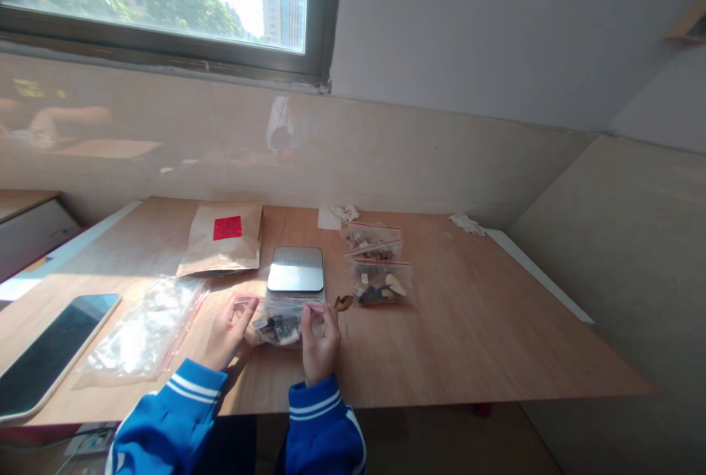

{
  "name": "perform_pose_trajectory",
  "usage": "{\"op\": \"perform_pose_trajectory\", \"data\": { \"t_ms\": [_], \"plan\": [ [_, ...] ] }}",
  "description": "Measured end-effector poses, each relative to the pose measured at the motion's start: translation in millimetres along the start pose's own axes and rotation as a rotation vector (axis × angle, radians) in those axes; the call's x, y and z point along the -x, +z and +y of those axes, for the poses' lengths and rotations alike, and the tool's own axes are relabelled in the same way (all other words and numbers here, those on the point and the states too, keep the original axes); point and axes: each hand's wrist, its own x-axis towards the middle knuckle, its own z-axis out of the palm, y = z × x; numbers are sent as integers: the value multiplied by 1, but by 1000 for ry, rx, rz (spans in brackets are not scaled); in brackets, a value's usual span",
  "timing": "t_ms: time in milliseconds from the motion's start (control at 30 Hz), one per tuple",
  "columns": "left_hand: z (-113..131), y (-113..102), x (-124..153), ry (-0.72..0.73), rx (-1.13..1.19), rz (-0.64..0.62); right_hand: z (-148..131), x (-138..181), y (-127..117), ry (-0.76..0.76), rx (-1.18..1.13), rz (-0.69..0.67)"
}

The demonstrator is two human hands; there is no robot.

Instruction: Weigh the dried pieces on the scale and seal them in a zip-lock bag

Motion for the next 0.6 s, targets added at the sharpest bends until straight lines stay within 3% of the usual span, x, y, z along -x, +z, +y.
{"op": "perform_pose_trajectory", "data": {
  "t_ms": [200,400,600],
  "plan": [
    [7,-1,0,-71,117,-24,-1,1,0,116,-50,-19],
    [22,-6,-2,-181,235,-154,-1,2,-1,196,-133,-95],
    [26,-6,-2,-193,276,-107,0,-1,0,89,-19,-109]
  ]
}}
